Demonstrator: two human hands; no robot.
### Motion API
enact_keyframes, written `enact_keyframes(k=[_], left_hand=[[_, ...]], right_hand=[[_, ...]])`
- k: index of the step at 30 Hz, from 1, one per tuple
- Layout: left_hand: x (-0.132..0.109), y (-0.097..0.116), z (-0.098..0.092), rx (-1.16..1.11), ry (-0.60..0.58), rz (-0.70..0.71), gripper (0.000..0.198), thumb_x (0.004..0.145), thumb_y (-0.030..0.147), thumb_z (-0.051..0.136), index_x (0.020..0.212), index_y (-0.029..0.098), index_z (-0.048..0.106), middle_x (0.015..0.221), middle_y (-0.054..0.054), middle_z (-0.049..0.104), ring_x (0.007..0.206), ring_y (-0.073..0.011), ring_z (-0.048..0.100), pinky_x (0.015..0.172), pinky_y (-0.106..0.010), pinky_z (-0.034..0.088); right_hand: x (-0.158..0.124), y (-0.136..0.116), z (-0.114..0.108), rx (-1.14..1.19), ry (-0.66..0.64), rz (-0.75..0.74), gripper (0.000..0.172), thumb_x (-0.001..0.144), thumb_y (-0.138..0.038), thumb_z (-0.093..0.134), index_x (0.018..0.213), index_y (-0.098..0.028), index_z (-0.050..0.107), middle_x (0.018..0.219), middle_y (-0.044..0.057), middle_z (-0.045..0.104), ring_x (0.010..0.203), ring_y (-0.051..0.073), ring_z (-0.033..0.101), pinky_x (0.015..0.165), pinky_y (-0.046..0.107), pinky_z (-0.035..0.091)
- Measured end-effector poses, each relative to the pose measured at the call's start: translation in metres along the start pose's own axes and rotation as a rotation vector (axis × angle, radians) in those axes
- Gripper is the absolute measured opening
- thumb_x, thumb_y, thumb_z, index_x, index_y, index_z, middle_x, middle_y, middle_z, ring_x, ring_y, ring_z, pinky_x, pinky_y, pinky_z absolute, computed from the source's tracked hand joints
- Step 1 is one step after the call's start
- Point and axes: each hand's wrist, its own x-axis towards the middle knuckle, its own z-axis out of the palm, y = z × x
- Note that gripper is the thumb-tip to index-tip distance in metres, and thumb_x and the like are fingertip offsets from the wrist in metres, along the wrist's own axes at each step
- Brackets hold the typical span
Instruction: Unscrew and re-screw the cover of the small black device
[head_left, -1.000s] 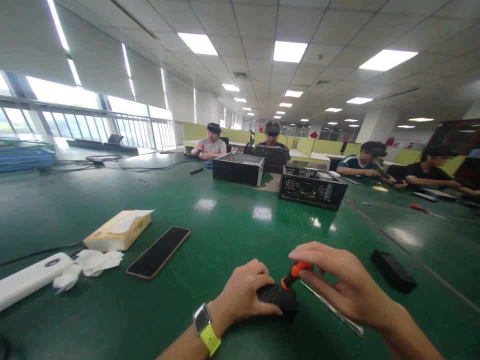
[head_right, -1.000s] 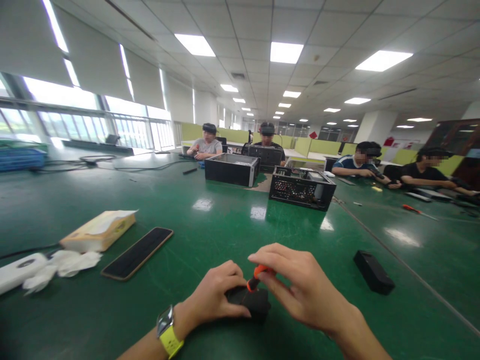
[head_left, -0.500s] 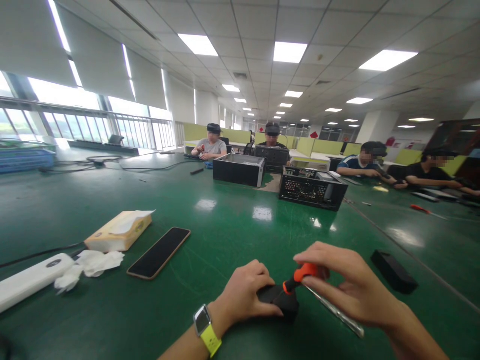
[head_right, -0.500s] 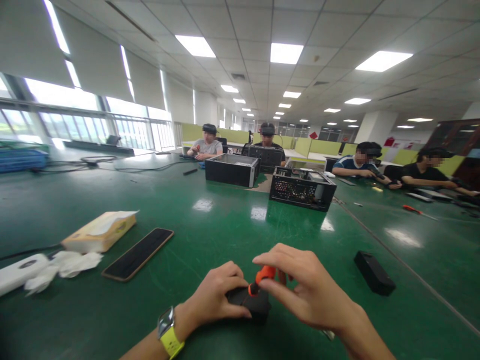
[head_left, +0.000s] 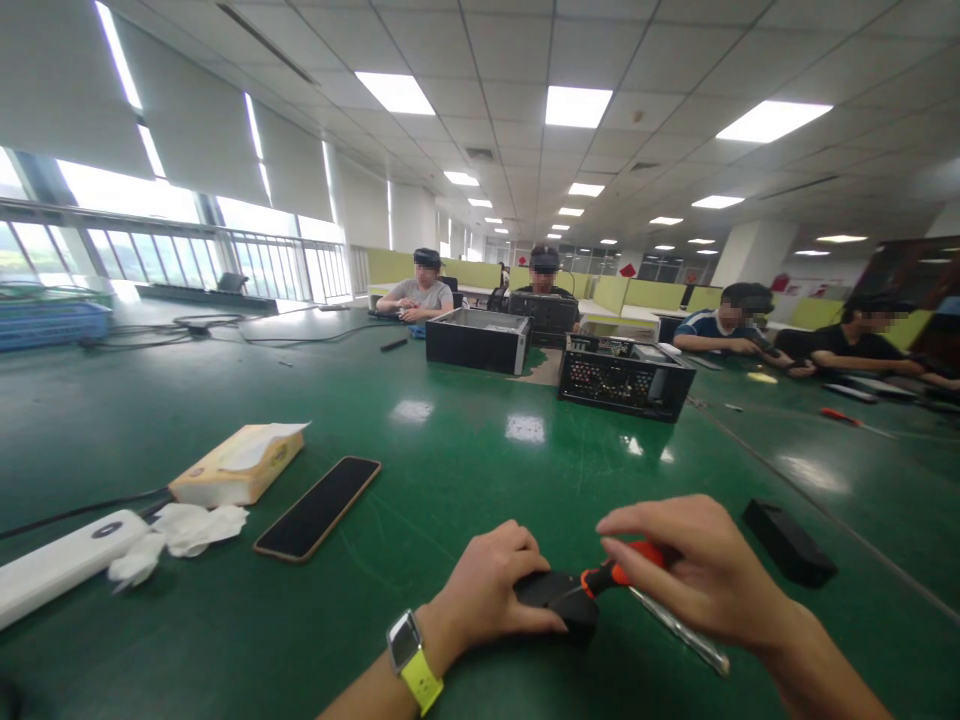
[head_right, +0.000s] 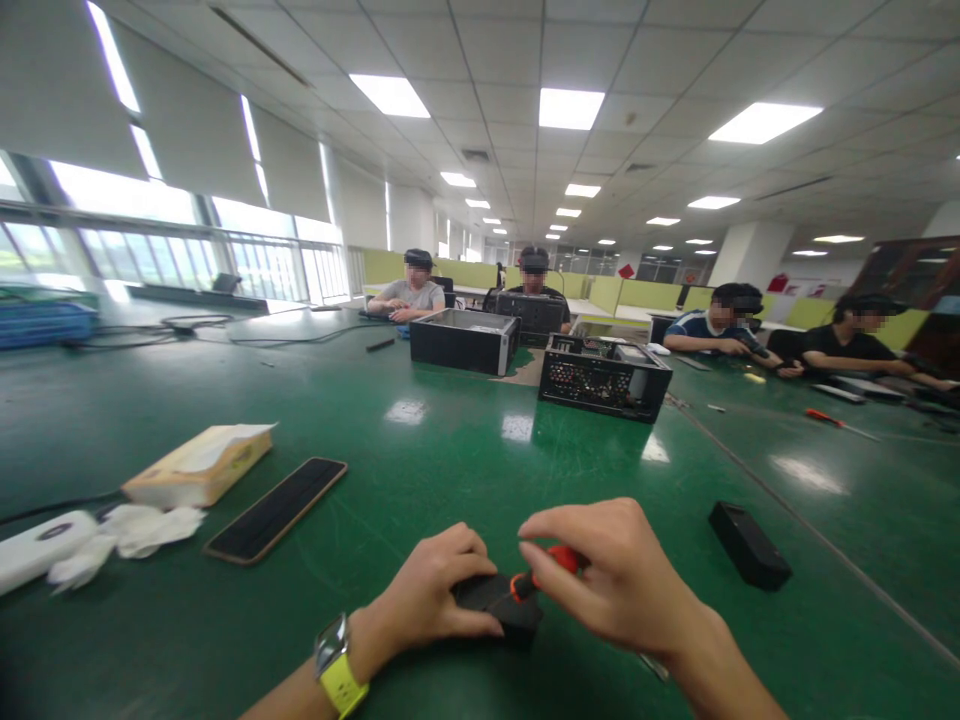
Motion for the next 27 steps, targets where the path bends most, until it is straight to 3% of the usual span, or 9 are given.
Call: enact_keyframes(k=[4,7,10,14,17,19,22,24,27], left_hand=[[0.0,0.0,0.001,0.01,0.004,0.001,0.051,0.063,0.057,0.086,0.093,0.018,0.075,0.085,-0.005,0.067,0.077,-0.0203,0.06,0.066,-0.027,0.045],[0.0,0.0,0.0,0.008,0.001,-0.005,0.05,0.063,0.056,0.085,0.095,0.019,0.075,0.086,-0.005,0.067,0.078,-0.0205,0.06,0.067,-0.028,0.045],[0.0,0.001,0.0,0.001,-0.003,-0.006,0.049,0.064,0.055,0.086,0.096,0.02,0.075,0.086,-0.005,0.067,0.078,-0.0206,0.06,0.067,-0.028,0.046],[0.0,-0.001,0.001,0.0,0.003,0.006,0.049,0.065,0.056,0.085,0.095,0.018,0.075,0.087,-0.005,0.067,0.078,-0.0206,0.06,0.066,-0.028,0.046],[0.0,-0.002,0.002,-0.001,0.009,0.002,0.05,0.064,0.057,0.085,0.093,0.017,0.075,0.086,-0.006,0.067,0.077,-0.0206,0.06,0.066,-0.027,0.046],[0.0,-0.001,0.002,0.002,0.004,-0.005,0.05,0.063,0.057,0.085,0.092,0.017,0.075,0.086,-0.006,0.067,0.078,-0.021,0.061,0.066,-0.028,0.046],[0.001,0.001,0.001,0.006,-0.024,-0.022,0.05,0.064,0.057,0.084,0.093,0.018,0.075,0.087,-0.006,0.067,0.08,-0.0217,0.061,0.067,-0.028,0.047],[0.002,0.003,-0.001,0.007,-0.052,-0.036,0.049,0.065,0.056,0.084,0.095,0.018,0.074,0.09,-0.006,0.067,0.082,-0.0221,0.061,0.069,-0.029,0.048],[0.003,0.005,-0.003,0.011,-0.088,-0.054,0.046,0.067,0.053,0.083,0.097,0.018,0.074,0.093,-0.006,0.066,0.084,-0.0226,0.06,0.07,-0.029,0.048]], right_hand=[[-0.001,0.001,-0.001,-0.04,-0.016,0.025,0.014,0.092,-0.026,0.059,0.101,-0.022,0.069,0.069,-0.002,0.071,0.056,0.012,0.064,0.056,0.023,0.046],[0.001,-0.002,-0.007,0.015,-0.053,0.01,0.023,0.091,-0.023,0.059,0.114,-0.022,0.066,0.085,0.003,0.072,0.074,0.015,0.067,0.067,0.025,0.051],[0.002,-0.006,-0.011,0.113,-0.104,0.014,0.023,0.091,-0.016,0.056,0.11,-0.022,0.066,0.099,0.005,0.071,0.087,0.016,0.067,0.074,0.025,0.052],[0.002,-0.001,-0.006,0.053,-0.064,0.066,0.011,0.091,-0.024,0.059,0.092,-0.021,0.069,0.07,-0.001,0.068,0.058,0.012,0.06,0.056,0.023,0.044],[-0.004,0.028,0.001,-0.005,0.101,0.224,0.024,0.093,-0.032,0.057,0.075,-0.02,0.068,0.061,-0.002,0.065,0.049,0.012,0.053,0.052,0.025,0.039],[-0.013,0.059,0.009,-0.004,0.219,0.409,0.03,0.092,-0.041,0.057,0.074,-0.02,0.07,0.063,0.0,0.067,0.055,0.015,0.057,0.055,0.026,0.042],[-0.04,0.106,0.028,0.029,0.146,0.647,0.035,0.089,-0.051,0.055,0.091,-0.02,0.072,0.079,0.003,0.073,0.069,0.02,0.064,0.064,0.03,0.048],[-0.062,0.128,0.045,0.04,0.11,0.696,0.038,0.09,-0.051,0.052,0.094,-0.019,0.072,0.088,0.007,0.075,0.078,0.024,0.067,0.069,0.033,0.051],[-0.089,0.139,0.065,0.054,0.037,0.728,0.037,0.086,-0.051,0.054,0.091,-0.02,0.073,0.087,0.007,0.075,0.08,0.025,0.067,0.072,0.034,0.053]])
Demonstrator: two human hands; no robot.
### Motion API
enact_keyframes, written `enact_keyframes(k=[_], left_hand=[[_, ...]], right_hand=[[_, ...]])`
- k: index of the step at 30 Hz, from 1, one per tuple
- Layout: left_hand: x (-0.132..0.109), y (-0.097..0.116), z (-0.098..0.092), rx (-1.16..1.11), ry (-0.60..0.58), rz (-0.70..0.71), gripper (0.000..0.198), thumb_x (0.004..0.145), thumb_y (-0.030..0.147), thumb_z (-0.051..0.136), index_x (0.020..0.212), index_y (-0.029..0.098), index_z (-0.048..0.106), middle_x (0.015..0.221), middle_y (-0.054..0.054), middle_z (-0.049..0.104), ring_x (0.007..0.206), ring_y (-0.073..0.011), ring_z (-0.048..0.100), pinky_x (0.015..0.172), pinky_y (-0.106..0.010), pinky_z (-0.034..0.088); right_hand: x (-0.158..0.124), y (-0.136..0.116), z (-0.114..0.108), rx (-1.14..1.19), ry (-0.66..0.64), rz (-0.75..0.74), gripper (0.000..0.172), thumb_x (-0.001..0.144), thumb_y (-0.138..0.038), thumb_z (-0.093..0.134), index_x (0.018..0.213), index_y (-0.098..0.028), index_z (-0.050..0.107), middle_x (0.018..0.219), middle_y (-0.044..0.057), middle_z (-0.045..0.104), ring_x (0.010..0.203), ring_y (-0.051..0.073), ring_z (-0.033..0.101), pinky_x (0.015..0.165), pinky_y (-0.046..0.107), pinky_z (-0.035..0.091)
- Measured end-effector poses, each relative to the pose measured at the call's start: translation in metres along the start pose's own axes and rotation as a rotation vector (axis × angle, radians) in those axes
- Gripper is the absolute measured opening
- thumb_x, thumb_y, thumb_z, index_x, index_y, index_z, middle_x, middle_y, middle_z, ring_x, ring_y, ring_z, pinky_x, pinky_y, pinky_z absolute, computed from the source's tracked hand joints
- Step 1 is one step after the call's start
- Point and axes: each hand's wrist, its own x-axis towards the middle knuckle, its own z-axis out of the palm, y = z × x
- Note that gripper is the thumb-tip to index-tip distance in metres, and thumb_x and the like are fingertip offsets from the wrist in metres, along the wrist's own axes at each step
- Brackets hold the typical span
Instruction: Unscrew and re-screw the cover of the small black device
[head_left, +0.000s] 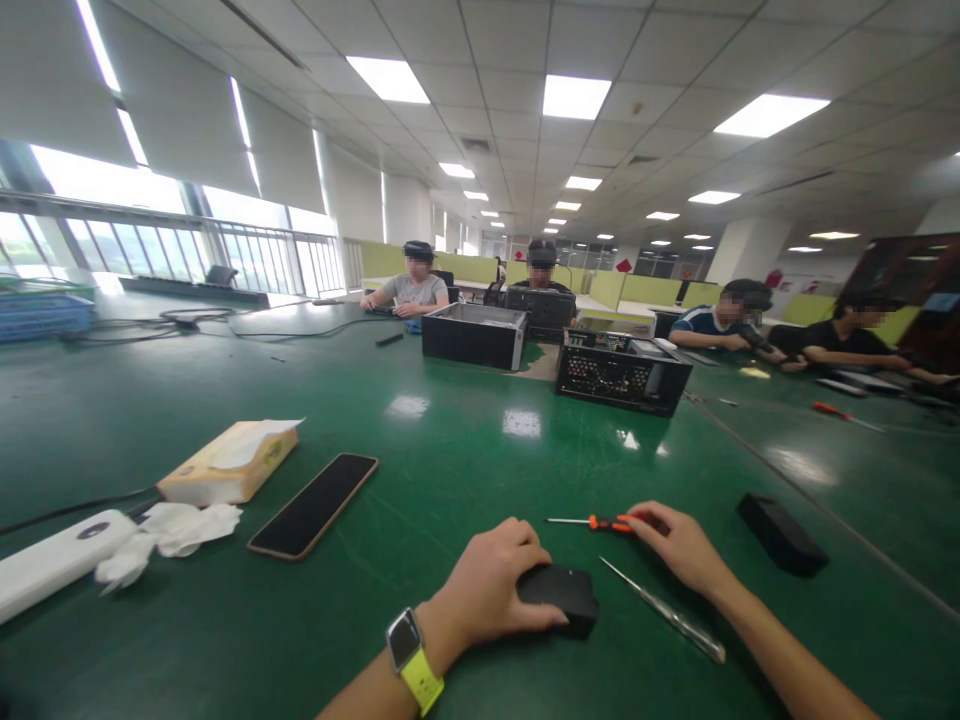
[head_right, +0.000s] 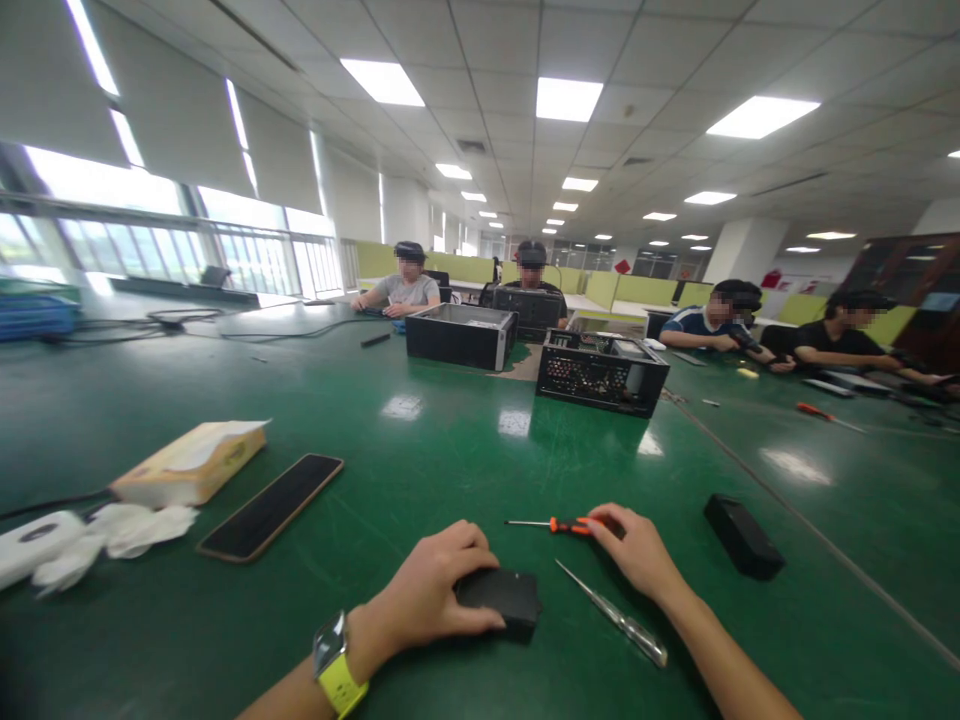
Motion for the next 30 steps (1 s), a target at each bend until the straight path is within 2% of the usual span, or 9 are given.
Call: enact_keyframes(k=[2,5,7,10,13,16,20,24,30], left_hand=[[0.0,0.001,-0.001,-0.003,-0.01,-0.005,0.045,0.068,0.052,0.083,0.097,0.018,0.074,0.093,-0.005,0.065,0.085,-0.0227,0.06,0.071,-0.029,0.049],[0.0,0.001,-0.002,-0.011,-0.002,-0.003,0.041,0.07,0.048,0.082,0.096,0.018,0.074,0.092,-0.005,0.065,0.084,-0.0221,0.06,0.071,-0.029,0.049],[0.0,0.001,-0.002,-0.009,0.004,0.005,0.038,0.071,0.047,0.082,0.094,0.017,0.074,0.091,-0.005,0.066,0.083,-0.0216,0.06,0.07,-0.028,0.048],[0.0,0.002,-0.002,0.005,0.003,0.018,0.037,0.072,0.047,0.08,0.093,0.017,0.074,0.09,-0.005,0.066,0.082,-0.0216,0.06,0.07,-0.029,0.048],[0.001,0.001,-0.002,0.011,0.003,0.021,0.036,0.073,0.046,0.08,0.093,0.016,0.074,0.09,-0.006,0.066,0.082,-0.0216,0.06,0.071,-0.029,0.048],[0.001,0.0,-0.001,0.012,0.007,0.021,0.034,0.074,0.043,0.08,0.093,0.016,0.074,0.09,-0.006,0.066,0.082,-0.0218,0.06,0.071,-0.029,0.049],[0.001,-0.001,0.0,0.01,0.007,0.028,0.033,0.075,0.042,0.079,0.093,0.016,0.073,0.09,-0.006,0.066,0.082,-0.0218,0.06,0.07,-0.029,0.048],[0.0,0.0,0.001,0.013,0.005,0.031,0.034,0.074,0.043,0.079,0.093,0.016,0.073,0.089,-0.006,0.066,0.082,-0.0217,0.06,0.07,-0.029,0.048],[0.001,0.001,0.0,-0.008,0.016,0.036,0.034,0.074,0.043,0.08,0.094,0.016,0.073,0.089,-0.006,0.066,0.082,-0.0213,0.06,0.07,-0.029,0.048]], right_hand=[[-0.009,0.003,0.003,-0.009,-0.02,0.014,0.037,0.084,-0.052,0.057,0.095,-0.02,0.072,0.092,0.007,0.074,0.084,0.025,0.067,0.076,0.035,0.053],[-0.024,-0.007,-0.006,-0.075,-0.053,0.024,0.036,0.084,-0.053,0.059,0.096,-0.02,0.068,0.093,0.008,0.071,0.086,0.025,0.064,0.077,0.035,0.049],[-0.036,-0.018,-0.016,-0.152,-0.199,0.028,0.031,0.081,-0.051,0.064,0.087,-0.021,0.066,0.086,0.005,0.069,0.081,0.023,0.061,0.071,0.032,0.046],[-0.054,-0.033,-0.029,-0.189,-0.444,0.067,0.02,0.075,-0.039,0.072,0.083,-0.022,0.065,0.079,0.001,0.066,0.072,0.02,0.058,0.063,0.028,0.041],[-0.065,-0.045,-0.041,-0.04,-0.576,0.048,0.014,0.081,-0.033,0.064,0.083,-0.019,0.065,0.076,0.0,0.062,0.069,0.017,0.054,0.063,0.026,0.04],[-0.067,-0.056,-0.05,0.164,-0.664,-0.032,0.026,0.084,-0.044,0.063,0.081,-0.018,0.067,0.074,0.0,0.058,0.07,0.016,0.052,0.065,0.026,0.041],[-0.063,-0.068,-0.041,0.183,-0.674,-0.05,0.028,0.082,-0.044,0.066,0.079,-0.016,0.067,0.071,-0.001,0.055,0.067,0.015,0.049,0.063,0.025,0.038],[-0.061,-0.073,-0.024,0.094,-0.594,-0.069,0.02,0.084,-0.036,0.063,0.08,-0.016,0.067,0.075,-0.001,0.055,0.069,0.015,0.049,0.065,0.026,0.037],[-0.061,-0.066,-0.033,0.087,-0.498,-0.047,0.025,0.089,-0.039,0.056,0.08,-0.017,0.062,0.075,-0.001,0.056,0.07,0.016,0.049,0.065,0.027,0.037]])
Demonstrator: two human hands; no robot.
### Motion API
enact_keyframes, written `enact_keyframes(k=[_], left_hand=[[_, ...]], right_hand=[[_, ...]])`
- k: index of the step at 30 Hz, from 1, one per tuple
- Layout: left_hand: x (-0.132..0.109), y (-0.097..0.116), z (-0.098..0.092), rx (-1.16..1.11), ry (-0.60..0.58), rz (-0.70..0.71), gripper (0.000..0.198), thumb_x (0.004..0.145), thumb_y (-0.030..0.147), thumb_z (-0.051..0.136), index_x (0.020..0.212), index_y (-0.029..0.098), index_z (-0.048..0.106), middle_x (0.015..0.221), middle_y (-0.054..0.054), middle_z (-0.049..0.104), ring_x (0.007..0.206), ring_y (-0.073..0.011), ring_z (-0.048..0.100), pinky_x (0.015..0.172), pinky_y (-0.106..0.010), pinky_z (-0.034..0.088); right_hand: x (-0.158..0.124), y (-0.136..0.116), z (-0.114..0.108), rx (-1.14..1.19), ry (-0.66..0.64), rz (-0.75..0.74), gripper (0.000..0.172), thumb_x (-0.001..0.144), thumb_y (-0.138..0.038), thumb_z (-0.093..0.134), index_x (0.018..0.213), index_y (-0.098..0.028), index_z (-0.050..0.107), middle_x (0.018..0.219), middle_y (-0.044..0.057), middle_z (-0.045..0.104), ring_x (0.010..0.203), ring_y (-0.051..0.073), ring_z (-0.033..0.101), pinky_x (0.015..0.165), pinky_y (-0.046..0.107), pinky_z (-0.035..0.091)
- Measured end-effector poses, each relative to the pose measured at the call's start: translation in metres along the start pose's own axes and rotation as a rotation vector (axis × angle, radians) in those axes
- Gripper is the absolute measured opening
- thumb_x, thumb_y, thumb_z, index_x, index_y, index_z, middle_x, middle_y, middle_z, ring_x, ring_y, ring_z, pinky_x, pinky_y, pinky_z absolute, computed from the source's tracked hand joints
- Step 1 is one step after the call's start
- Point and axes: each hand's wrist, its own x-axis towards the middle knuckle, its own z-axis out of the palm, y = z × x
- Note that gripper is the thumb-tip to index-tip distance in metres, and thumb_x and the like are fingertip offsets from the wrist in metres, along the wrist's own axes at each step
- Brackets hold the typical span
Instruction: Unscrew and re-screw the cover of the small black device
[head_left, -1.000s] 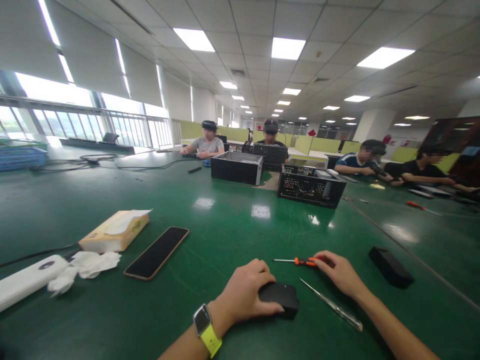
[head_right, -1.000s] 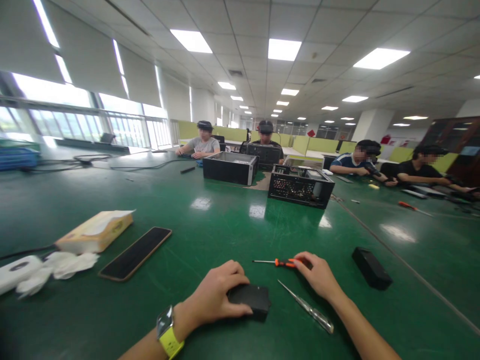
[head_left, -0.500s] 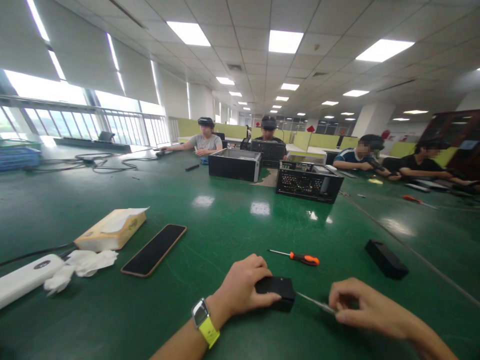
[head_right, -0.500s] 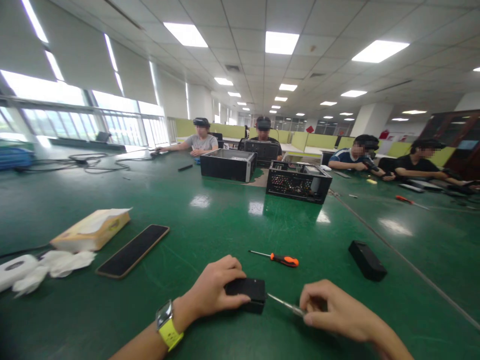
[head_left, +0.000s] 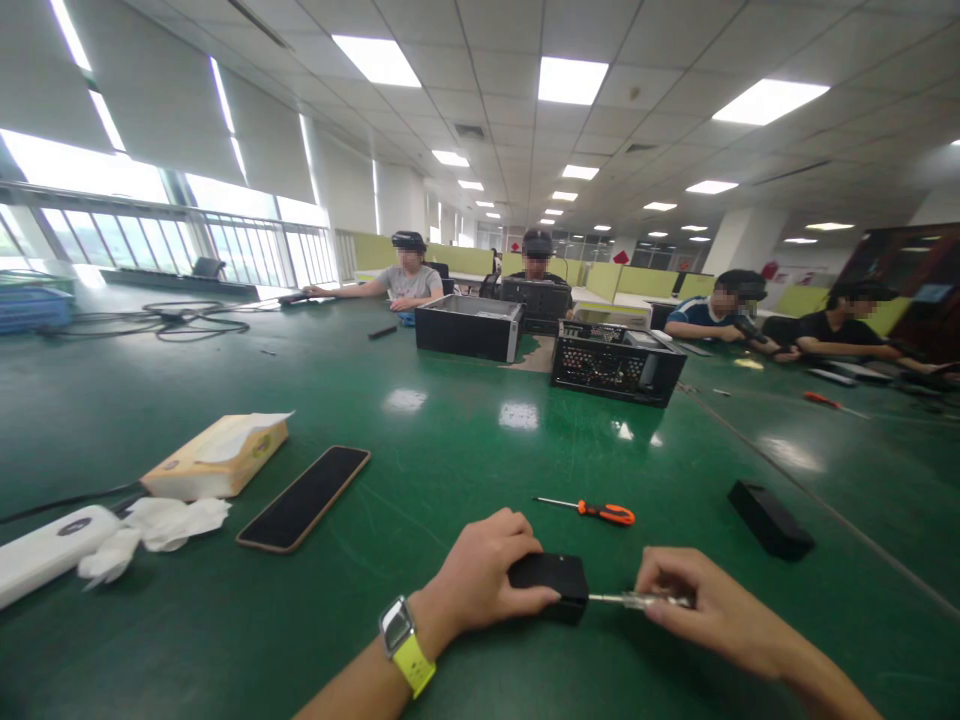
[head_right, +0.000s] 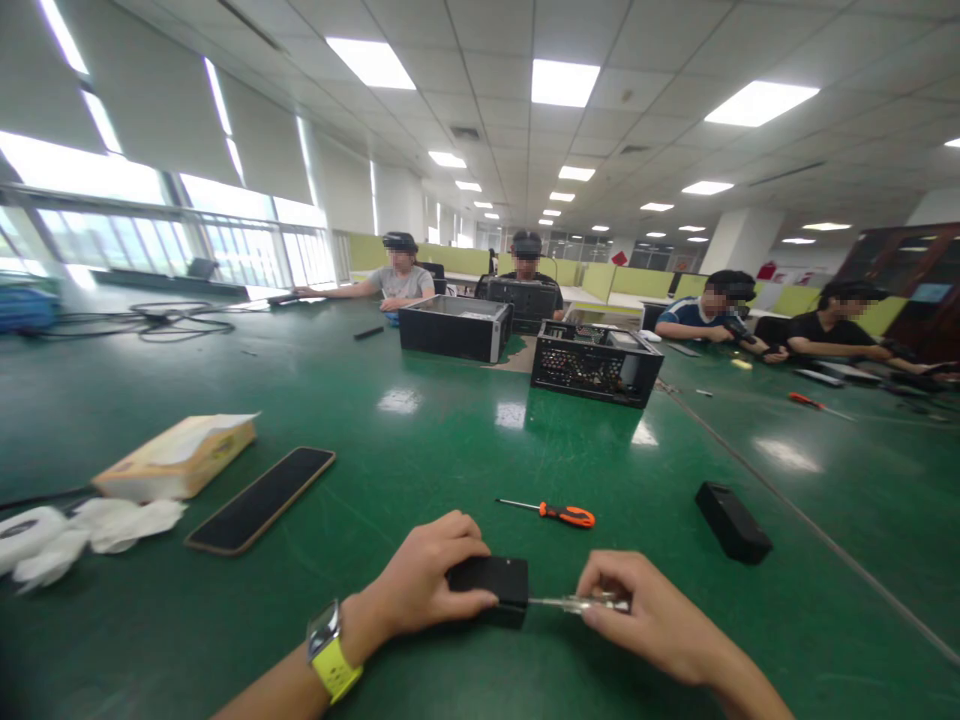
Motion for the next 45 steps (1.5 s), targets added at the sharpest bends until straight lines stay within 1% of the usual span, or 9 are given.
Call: enact_keyframes(k=[12,17,21,23,28,31,35,39,45], left_hand=[[0.001,0.003,0.0,0.003,-0.009,-0.046,0.036,0.071,0.045,0.081,0.093,0.017,0.072,0.09,-0.005,0.066,0.083,-0.0217,0.06,0.071,-0.028,0.048],[0.002,0.003,-0.003,-0.016,-0.032,-0.04,0.037,0.072,0.045,0.08,0.093,0.016,0.071,0.09,-0.005,0.066,0.083,-0.0216,0.061,0.072,-0.028,0.048],[0.002,0.003,-0.004,-0.022,-0.059,-0.071,0.039,0.074,0.047,0.079,0.097,0.017,0.069,0.093,-0.006,0.066,0.086,-0.0232,0.061,0.075,-0.03,0.049],[0.002,0.003,-0.005,-0.028,-0.087,-0.065,0.041,0.075,0.047,0.077,0.102,0.017,0.068,0.096,-0.007,0.067,0.089,-0.024,0.062,0.077,-0.031,0.05],[0.0,0.004,-0.006,-0.037,-0.132,-0.061,0.03,0.084,0.031,0.067,0.111,0.018,0.063,0.102,-0.006,0.069,0.09,-0.0232,0.065,0.081,-0.032,0.05],[-0.001,0.004,-0.007,-0.003,-0.149,-0.067,0.027,0.077,0.018,0.068,0.104,0.018,0.063,0.099,-0.005,0.07,0.088,-0.0229,0.065,0.079,-0.03,0.05],[0.0,0.006,-0.008,0.049,-0.151,-0.113,0.025,0.076,0.023,0.071,0.1,0.019,0.063,0.092,-0.003,0.071,0.082,-0.0226,0.066,0.073,-0.029,0.048],[0.001,0.01,-0.01,0.103,-0.136,-0.235,0.049,0.071,0.063,0.075,0.09,0.02,0.063,0.08,-0.002,0.07,0.069,-0.0232,0.065,0.06,-0.026,0.044],[0.001,0.009,-0.009,0.094,-0.122,-0.227,0.072,0.049,0.08,0.076,0.089,0.022,0.065,0.074,0.0,0.069,0.066,-0.0218,0.065,0.058,-0.024,0.04]], right_hand=[[0.011,-0.012,0.036,-0.067,0.1,0.009,0.028,0.088,-0.041,0.061,0.106,-0.021,0.07,0.091,0.004,0.068,0.079,0.02,0.061,0.071,0.03,0.047],[-0.021,-0.031,-0.039,-0.253,0.226,0.012,0.064,0.08,-0.053,0.069,0.137,-0.027,0.055,0.138,0.012,0.057,0.121,0.036,0.055,0.102,0.048,0.044],[-0.042,-0.061,-0.087,-0.505,0.453,-0.102,0.07,0.076,-0.061,0.069,0.138,-0.03,0.055,0.142,0.009,0.055,0.125,0.042,0.052,0.102,0.058,0.042],[-0.037,-0.057,-0.061,-0.546,0.438,-0.114,0.07,0.08,-0.06,0.065,0.142,-0.029,0.051,0.146,0.009,0.052,0.131,0.041,0.047,0.106,0.059,0.039],[-0.006,0.005,0.075,-0.463,0.291,0.011,0.067,0.092,-0.052,0.052,0.146,-0.013,0.046,0.148,0.018,0.048,0.135,0.037,0.045,0.108,0.055,0.043],[0.0,0.024,0.107,-0.425,0.342,0.004,0.061,0.096,-0.047,0.047,0.146,-0.013,0.044,0.15,0.016,0.045,0.138,0.034,0.042,0.111,0.053,0.041],[-0.003,0.02,0.092,-0.404,0.393,-0.041,0.044,0.098,-0.042,0.044,0.133,-0.019,0.06,0.138,0.012,0.06,0.128,0.031,0.055,0.107,0.049,0.046],[-0.015,0.025,0.07,-0.372,0.377,0.094,0.036,0.097,-0.04,0.045,0.12,-0.024,0.069,0.112,0.012,0.072,0.102,0.029,0.067,0.098,0.048,0.051],[-0.029,0.009,0.018,-0.311,0.213,0.228,0.07,0.081,-0.051,0.066,0.142,-0.02,0.052,0.142,0.016,0.053,0.131,0.038,0.046,0.109,0.056,0.037]])
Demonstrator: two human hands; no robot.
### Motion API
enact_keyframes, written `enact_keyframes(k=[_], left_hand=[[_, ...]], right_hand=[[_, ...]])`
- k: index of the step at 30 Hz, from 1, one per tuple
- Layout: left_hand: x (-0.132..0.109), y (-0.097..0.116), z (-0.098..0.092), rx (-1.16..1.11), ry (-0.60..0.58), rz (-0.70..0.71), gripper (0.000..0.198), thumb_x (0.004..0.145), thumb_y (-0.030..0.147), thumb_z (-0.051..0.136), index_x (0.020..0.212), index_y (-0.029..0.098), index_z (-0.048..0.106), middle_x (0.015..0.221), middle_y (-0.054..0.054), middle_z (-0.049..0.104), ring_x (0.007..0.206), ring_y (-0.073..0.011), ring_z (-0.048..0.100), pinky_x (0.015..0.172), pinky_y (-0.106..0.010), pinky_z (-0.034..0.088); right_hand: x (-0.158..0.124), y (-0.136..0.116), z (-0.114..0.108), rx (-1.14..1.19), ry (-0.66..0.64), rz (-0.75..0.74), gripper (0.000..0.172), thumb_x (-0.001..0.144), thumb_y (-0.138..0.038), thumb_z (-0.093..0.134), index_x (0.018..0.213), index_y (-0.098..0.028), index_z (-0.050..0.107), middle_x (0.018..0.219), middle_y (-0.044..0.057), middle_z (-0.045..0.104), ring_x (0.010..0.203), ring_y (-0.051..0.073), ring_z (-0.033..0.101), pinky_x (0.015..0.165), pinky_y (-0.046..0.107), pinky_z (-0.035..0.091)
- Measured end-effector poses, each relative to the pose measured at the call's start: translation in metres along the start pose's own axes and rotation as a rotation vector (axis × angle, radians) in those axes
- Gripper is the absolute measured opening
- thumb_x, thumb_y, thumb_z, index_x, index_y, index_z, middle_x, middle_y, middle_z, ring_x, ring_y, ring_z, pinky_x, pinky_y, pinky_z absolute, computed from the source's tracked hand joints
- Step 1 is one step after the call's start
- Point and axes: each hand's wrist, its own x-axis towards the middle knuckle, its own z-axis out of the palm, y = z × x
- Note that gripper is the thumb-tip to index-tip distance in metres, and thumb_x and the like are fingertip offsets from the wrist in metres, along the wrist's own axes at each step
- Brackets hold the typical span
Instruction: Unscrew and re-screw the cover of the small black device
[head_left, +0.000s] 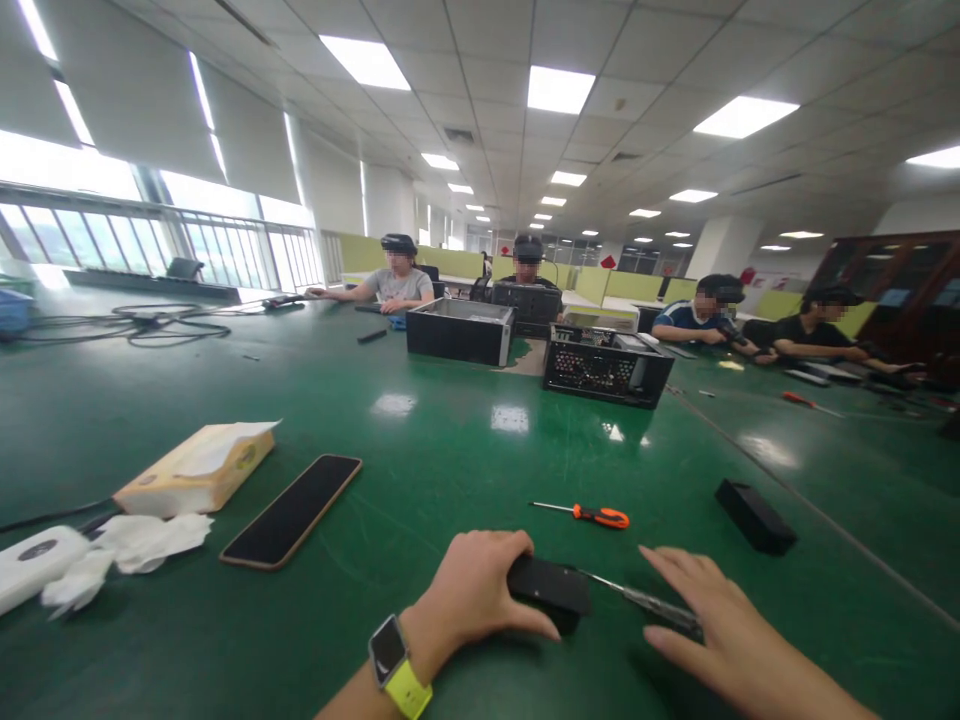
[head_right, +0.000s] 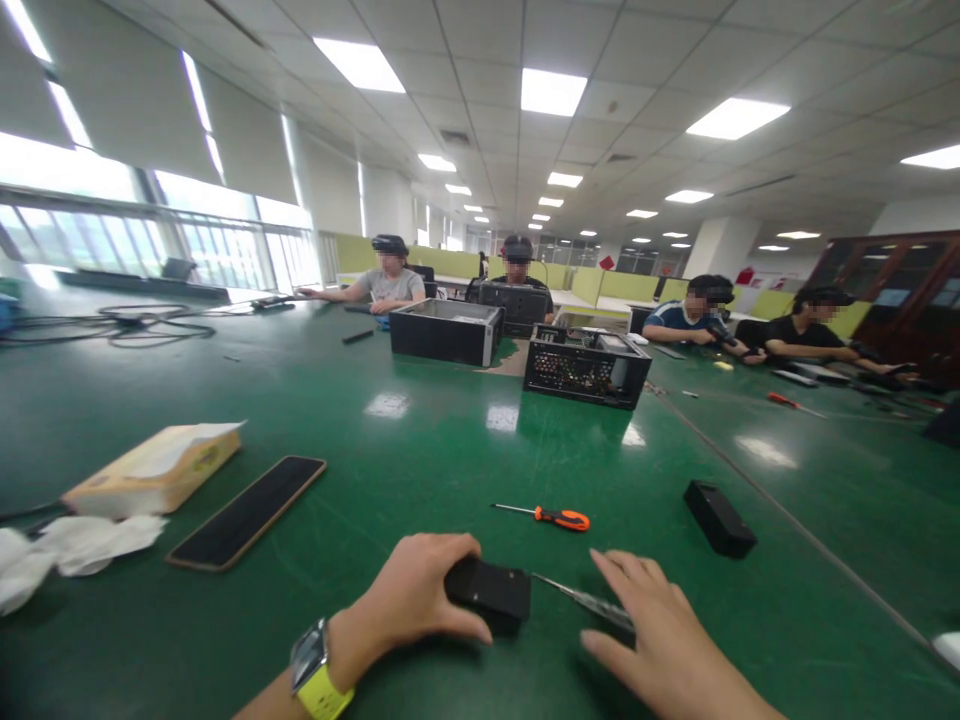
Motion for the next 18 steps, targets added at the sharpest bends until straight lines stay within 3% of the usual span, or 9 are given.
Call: enact_keyframes(k=[2,4,6,8,11,14,18], left_hand=[[-0.001,-0.003,0.0,-0.023,-0.014,0.026,0.069,0.052,0.079,0.076,0.09,0.022,0.065,0.076,0.001,0.07,0.068,-0.0219,0.066,0.058,-0.024,0.04],[-0.002,-0.006,-0.001,-0.053,-0.026,0.063,0.061,0.063,0.074,0.074,0.095,0.023,0.067,0.082,0.0,0.072,0.072,-0.0221,0.068,0.061,-0.024,0.042],[-0.004,-0.009,-0.004,-0.08,-0.021,0.099,0.048,0.075,0.064,0.072,0.102,0.024,0.067,0.092,-0.001,0.074,0.081,-0.0227,0.069,0.068,-0.025,0.046],[-0.005,-0.011,-0.007,-0.079,-0.019,0.111,0.043,0.077,0.057,0.073,0.104,0.023,0.069,0.097,-0.003,0.075,0.086,-0.0241,0.07,0.073,-0.027,0.048],[-0.005,-0.01,-0.011,-0.038,-0.026,0.099,0.044,0.078,0.059,0.07,0.103,0.022,0.071,0.092,-0.004,0.076,0.084,-0.0251,0.071,0.074,-0.028,0.049],[-0.004,-0.007,-0.009,-0.03,-0.038,0.114,0.051,0.079,0.066,0.067,0.106,0.022,0.071,0.093,-0.006,0.076,0.084,-0.0264,0.072,0.073,-0.029,0.05],[-0.002,-0.006,-0.004,-0.108,-0.047,0.162,0.056,0.077,0.067,0.069,0.112,0.024,0.07,0.102,-0.005,0.076,0.093,-0.0275,0.072,0.079,-0.029,0.051]], right_hand=[[0.006,-0.019,-0.015,0.06,0.039,-0.057,0.071,0.085,-0.056,0.06,0.145,-0.021,0.047,0.148,0.014,0.047,0.136,0.035,0.039,0.114,0.054,0.03],[0.016,-0.041,-0.014,0.135,0.05,-0.131,0.074,0.085,-0.058,0.06,0.147,-0.021,0.044,0.149,0.014,0.046,0.137,0.034,0.04,0.114,0.052,0.031],[0.025,-0.059,0.002,0.178,0.027,-0.166,0.076,0.081,-0.058,0.066,0.145,-0.02,0.048,0.145,0.015,0.051,0.132,0.035,0.046,0.111,0.051,0.035],[0.032,-0.069,0.024,0.2,0.007,-0.161,0.065,0.08,-0.055,0.069,0.132,-0.018,0.062,0.132,0.015,0.063,0.121,0.034,0.057,0.106,0.049,0.042],[0.038,-0.069,0.041,0.214,0.036,-0.149,0.05,0.086,-0.05,0.064,0.122,-0.017,0.069,0.122,0.014,0.07,0.112,0.032,0.063,0.101,0.045,0.046],[0.039,-0.063,0.034,0.202,0.02,-0.21,0.051,0.084,-0.049,0.066,0.125,-0.019,0.067,0.119,0.012,0.071,0.108,0.03,0.065,0.098,0.043,0.047],[0.039,-0.064,0.022,0.208,0.001,-0.285,0.037,0.078,-0.044,0.072,0.106,-0.02,0.073,0.104,0.009,0.074,0.094,0.026,0.067,0.085,0.034,0.051]])
